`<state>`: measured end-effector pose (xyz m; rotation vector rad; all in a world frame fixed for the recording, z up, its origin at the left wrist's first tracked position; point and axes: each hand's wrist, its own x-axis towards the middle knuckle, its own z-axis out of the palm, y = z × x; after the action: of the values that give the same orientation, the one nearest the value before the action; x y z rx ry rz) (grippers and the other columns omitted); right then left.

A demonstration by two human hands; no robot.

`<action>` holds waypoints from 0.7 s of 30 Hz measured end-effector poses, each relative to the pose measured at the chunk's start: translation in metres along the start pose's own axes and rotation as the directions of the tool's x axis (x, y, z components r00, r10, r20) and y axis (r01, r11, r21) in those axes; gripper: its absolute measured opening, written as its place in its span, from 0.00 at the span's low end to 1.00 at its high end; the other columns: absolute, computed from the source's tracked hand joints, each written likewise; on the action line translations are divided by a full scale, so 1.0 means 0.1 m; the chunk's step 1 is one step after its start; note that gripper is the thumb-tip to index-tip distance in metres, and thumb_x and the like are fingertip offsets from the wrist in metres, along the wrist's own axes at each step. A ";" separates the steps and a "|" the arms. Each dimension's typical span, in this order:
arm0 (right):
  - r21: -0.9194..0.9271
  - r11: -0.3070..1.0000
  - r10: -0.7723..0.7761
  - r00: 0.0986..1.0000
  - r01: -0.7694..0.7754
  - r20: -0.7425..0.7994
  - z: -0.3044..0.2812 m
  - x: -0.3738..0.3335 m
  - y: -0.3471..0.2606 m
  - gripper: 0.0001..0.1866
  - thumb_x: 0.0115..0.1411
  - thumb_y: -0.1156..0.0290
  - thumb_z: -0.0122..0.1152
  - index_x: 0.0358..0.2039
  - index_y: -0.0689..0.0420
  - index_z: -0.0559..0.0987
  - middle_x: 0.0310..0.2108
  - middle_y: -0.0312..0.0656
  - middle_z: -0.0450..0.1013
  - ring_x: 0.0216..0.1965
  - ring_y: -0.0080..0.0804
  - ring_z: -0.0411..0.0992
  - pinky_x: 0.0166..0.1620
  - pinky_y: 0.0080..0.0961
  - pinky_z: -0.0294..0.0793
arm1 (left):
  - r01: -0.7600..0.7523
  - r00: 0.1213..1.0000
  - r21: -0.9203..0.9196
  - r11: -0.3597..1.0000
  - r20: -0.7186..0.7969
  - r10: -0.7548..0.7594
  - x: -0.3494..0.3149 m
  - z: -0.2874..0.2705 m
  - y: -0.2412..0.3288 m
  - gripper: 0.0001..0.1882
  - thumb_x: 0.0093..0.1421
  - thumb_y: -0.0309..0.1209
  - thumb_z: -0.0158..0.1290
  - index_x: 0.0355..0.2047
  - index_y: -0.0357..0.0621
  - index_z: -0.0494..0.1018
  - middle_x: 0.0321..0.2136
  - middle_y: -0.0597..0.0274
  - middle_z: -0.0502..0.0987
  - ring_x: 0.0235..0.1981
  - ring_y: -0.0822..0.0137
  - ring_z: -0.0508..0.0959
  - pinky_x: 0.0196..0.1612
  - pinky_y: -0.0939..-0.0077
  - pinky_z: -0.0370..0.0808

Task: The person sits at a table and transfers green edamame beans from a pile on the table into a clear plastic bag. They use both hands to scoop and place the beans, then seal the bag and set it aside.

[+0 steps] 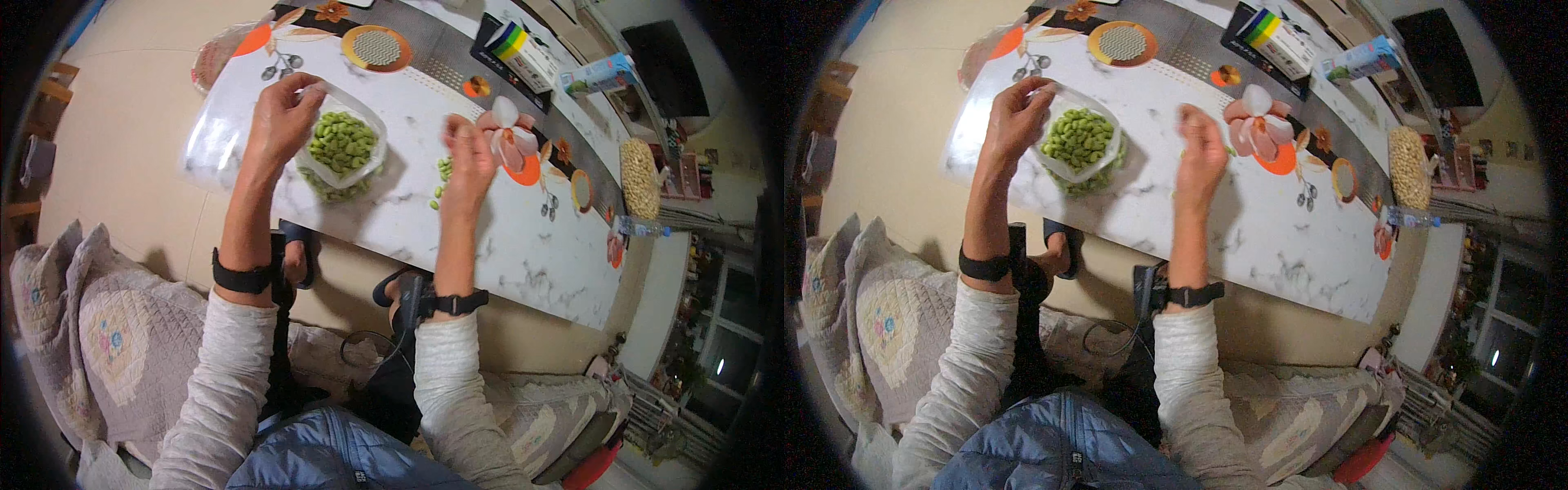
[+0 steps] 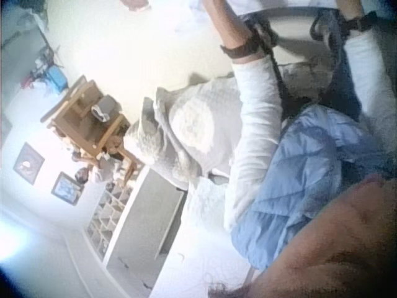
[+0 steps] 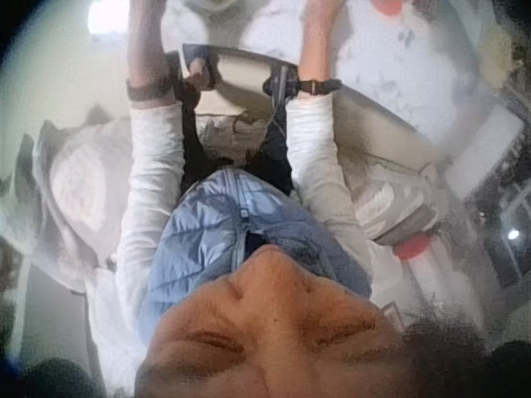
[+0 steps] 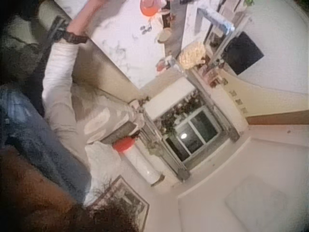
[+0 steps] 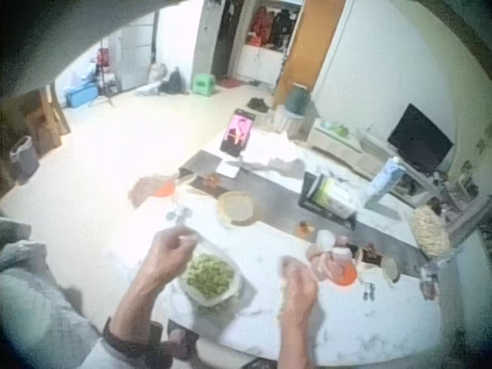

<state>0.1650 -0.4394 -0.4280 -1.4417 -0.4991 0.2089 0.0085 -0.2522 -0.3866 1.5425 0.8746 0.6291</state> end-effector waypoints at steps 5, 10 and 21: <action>-0.634 0.767 -0.137 0.991 0.102 -0.007 -0.75 0.27 0.43 0.15 0.66 0.69 0.51 0.48 0.63 0.78 0.52 0.50 0.73 0.54 0.44 0.69 0.56 0.35 0.67 | 0.016 0.999 0.097 0.995 0.037 -0.020 0.03 -0.01 0.00 0.15 0.62 0.34 0.53 0.40 0.33 0.77 0.20 0.66 0.75 0.21 0.78 0.68 0.26 0.80 0.66; -0.710 0.607 -0.190 0.932 0.357 0.307 -0.74 0.05 0.54 0.15 0.65 0.67 0.53 0.49 0.60 0.77 0.53 0.49 0.70 0.55 0.47 0.66 0.59 0.39 0.64 | -0.038 0.998 0.076 0.996 0.044 0.034 0.03 0.08 0.00 0.15 0.62 0.35 0.53 0.40 0.34 0.78 0.20 0.66 0.75 0.23 0.78 0.69 0.28 0.79 0.68; -0.733 0.609 -0.198 0.953 0.303 0.229 -0.93 -0.13 0.27 0.16 0.67 0.66 0.52 0.51 0.59 0.77 0.53 0.43 0.70 0.56 0.42 0.66 0.60 0.36 0.63 | -0.099 0.994 0.142 0.985 0.065 0.090 0.05 0.16 0.00 0.17 0.62 0.38 0.52 0.42 0.35 0.78 0.20 0.63 0.76 0.22 0.75 0.70 0.27 0.77 0.69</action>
<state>0.1991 -0.5246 -0.4615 -2.1735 -0.9697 -0.1795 0.0241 -0.2571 -0.3892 1.7331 0.8214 0.5965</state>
